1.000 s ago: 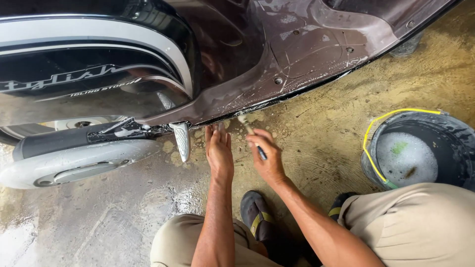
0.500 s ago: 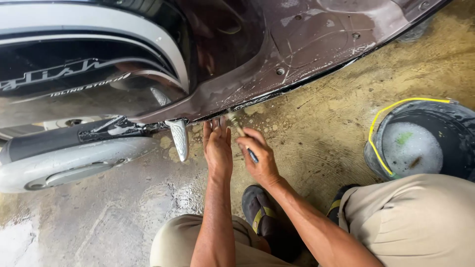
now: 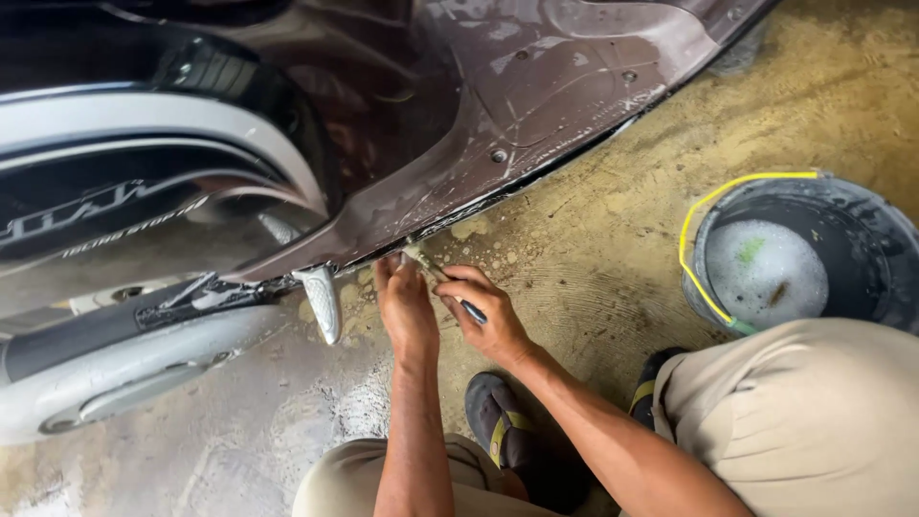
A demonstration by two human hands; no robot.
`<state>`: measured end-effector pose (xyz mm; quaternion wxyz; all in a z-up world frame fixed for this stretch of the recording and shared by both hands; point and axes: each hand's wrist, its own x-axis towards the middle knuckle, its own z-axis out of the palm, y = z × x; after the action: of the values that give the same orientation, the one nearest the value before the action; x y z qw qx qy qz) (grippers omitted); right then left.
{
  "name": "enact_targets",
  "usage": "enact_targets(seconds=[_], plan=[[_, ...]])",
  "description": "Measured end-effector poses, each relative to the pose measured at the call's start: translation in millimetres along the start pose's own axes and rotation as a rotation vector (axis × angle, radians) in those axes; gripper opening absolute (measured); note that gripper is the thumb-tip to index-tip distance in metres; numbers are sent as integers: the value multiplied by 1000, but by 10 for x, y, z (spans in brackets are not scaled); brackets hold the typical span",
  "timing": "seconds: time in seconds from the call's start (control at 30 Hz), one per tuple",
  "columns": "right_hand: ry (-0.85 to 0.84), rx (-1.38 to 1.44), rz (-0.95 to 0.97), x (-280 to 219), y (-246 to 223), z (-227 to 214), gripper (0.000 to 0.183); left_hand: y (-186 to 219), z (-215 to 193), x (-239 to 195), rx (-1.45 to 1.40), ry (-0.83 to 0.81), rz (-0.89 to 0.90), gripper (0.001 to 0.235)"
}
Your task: The person scrubs the side panel and floorboard of a scooter using a brush and soapy water from a bucket. They repeatedly dip the brush into the bucket and scrub the scooter's bodywork.
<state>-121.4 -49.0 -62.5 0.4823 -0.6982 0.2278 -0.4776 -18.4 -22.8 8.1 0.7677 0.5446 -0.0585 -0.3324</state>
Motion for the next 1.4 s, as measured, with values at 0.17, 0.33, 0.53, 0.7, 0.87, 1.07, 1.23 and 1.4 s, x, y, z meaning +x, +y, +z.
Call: enact_targets(seconds=[0.17, 0.33, 0.53, 0.7, 0.87, 1.07, 1.23, 1.4], plan=[[198, 47, 35, 141, 7, -310, 18, -7, -67, -18, 81, -33, -26, 69], [307, 75, 67, 133, -59, -393, 18, 15, 142, -214, 191, -84, 27, 73], [168, 85, -10, 91, -291, -440, 21, -8, 245, -346, 803, -160, 110, 76], [510, 21, 104, 146, -362, -781, 13, 77, 491, -740, 1346, -156, 375, 79], [390, 152, 40, 51, -328, -447, 15, -83, 273, -496, 1575, -246, 684, 79], [470, 155, 56, 153, -249, -803, 18, -81, 262, -356, 1899, -264, 827, 82], [639, 83, 76, 219, -189, -1075, 17, -142, 454, -288, 2023, -288, 857, 85], [407, 159, 88, 157, -422, -985, 19, -291, 624, -78, 2165, -374, 928, 92]])
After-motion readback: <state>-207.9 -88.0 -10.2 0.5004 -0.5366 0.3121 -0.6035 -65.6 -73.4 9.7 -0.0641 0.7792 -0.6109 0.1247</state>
